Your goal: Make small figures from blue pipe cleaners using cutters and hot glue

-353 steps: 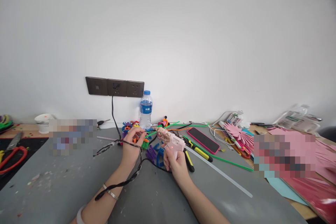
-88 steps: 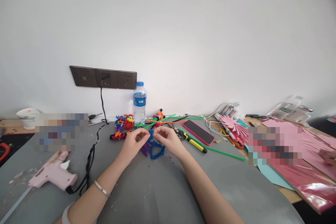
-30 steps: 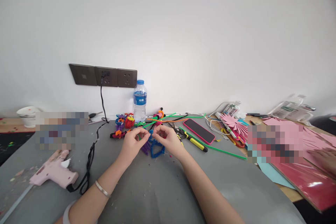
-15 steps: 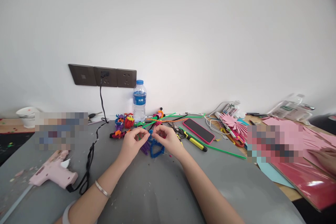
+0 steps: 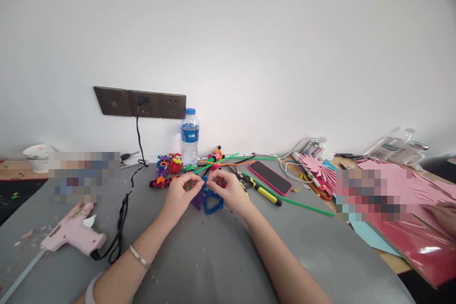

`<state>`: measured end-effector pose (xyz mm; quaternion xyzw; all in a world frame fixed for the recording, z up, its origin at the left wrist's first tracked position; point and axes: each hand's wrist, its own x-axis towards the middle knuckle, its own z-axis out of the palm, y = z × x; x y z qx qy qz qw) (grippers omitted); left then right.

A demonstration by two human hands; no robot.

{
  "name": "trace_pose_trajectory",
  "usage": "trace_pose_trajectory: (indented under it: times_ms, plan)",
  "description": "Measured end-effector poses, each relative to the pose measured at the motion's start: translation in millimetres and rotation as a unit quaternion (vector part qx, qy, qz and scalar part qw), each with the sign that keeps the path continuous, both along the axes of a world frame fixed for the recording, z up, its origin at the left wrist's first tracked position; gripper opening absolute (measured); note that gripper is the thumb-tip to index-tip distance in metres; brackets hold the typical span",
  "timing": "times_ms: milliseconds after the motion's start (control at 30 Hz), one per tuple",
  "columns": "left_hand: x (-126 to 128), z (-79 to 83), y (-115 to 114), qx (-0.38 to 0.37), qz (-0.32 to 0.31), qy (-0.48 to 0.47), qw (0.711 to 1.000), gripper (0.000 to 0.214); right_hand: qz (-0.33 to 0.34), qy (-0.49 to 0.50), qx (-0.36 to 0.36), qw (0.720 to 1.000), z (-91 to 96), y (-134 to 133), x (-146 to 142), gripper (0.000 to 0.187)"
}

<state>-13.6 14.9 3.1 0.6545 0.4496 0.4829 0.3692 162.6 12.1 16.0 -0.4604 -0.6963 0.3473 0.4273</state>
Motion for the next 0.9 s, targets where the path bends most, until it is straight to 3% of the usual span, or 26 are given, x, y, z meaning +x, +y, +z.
trace_pose_trajectory:
  times_ms: [900]
  plan:
    - [0.8, 3.5, 0.6, -0.007, 0.009, -0.023, 1.0, 0.022, 0.0, 0.05, -0.031, 0.998, -0.2, 0.7, -2.3, 0.018]
